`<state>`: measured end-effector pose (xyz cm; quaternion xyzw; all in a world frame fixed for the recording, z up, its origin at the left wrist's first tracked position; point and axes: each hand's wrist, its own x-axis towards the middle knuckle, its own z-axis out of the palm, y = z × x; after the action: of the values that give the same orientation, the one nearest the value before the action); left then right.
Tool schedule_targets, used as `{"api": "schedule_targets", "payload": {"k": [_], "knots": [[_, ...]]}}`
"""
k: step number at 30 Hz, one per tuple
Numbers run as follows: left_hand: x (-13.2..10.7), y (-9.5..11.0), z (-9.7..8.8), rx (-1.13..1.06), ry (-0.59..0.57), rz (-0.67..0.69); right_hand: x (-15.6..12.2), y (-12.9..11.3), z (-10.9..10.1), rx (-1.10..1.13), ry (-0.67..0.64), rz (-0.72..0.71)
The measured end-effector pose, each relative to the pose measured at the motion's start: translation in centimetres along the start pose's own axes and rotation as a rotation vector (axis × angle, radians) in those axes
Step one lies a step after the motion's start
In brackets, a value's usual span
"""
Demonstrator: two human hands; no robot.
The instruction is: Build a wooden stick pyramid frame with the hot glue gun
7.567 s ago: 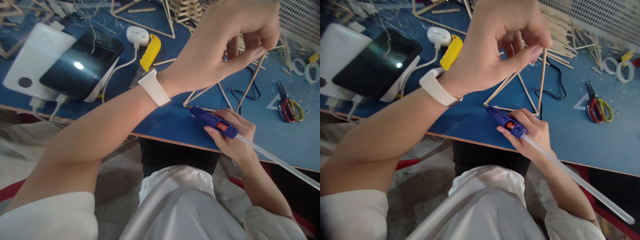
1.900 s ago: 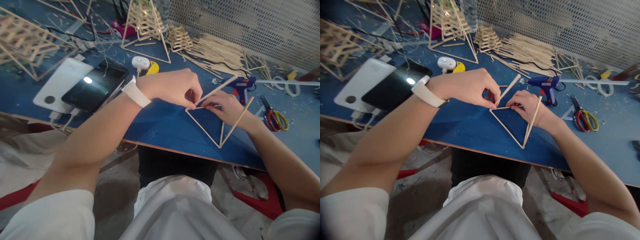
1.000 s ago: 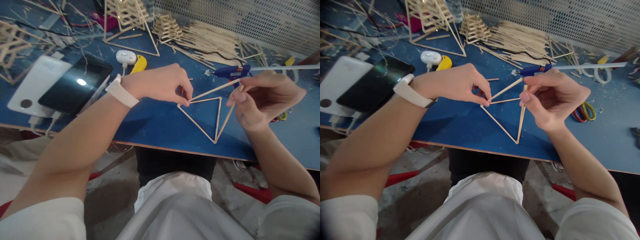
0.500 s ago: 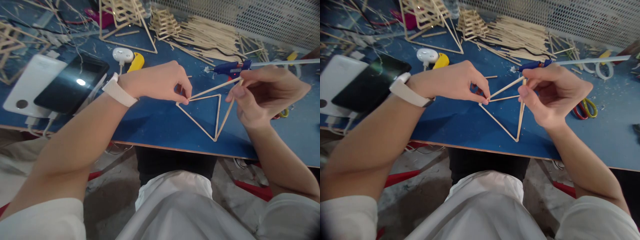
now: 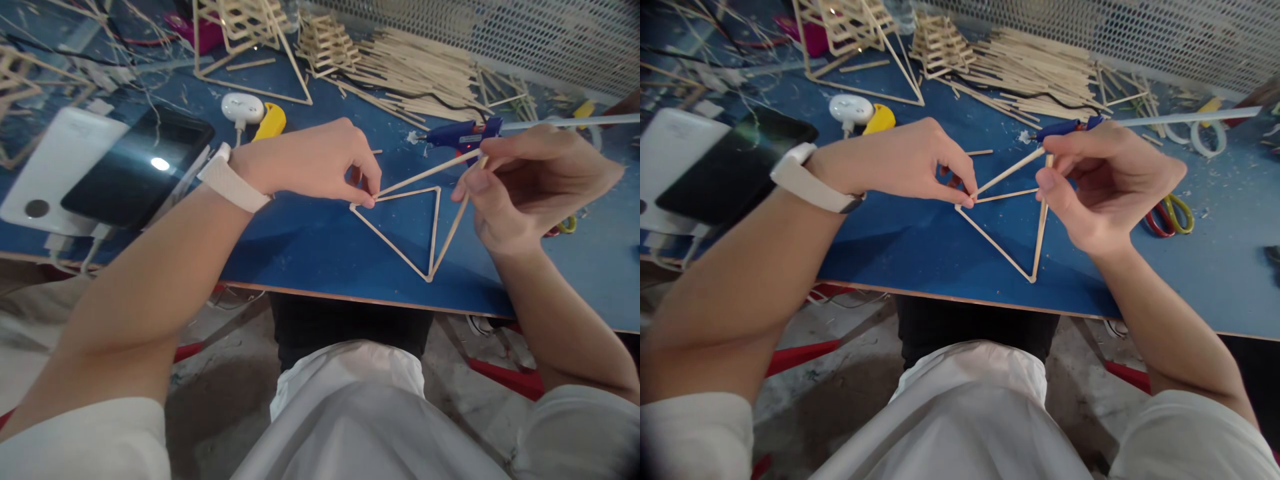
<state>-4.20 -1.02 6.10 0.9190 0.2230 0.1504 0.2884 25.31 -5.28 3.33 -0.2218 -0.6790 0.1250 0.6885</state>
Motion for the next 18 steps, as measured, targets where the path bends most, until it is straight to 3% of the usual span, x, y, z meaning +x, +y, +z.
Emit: {"api": "schedule_targets", "payload": {"k": [6,12,18], "knots": [[0.0,0.0,0.0,-0.006,-0.006,-0.01,0.0,-0.3,0.1,0.014,-0.038,-0.012],[0.0,0.3,-0.3,0.023,-0.049,-0.059,0.3,2.0,-0.1,0.047,-0.063,-0.236],[0.0,0.3,-0.4,-0.005,-0.064,-0.082,0.3,2.9,0.1,0.041,-0.039,-0.273]]}}
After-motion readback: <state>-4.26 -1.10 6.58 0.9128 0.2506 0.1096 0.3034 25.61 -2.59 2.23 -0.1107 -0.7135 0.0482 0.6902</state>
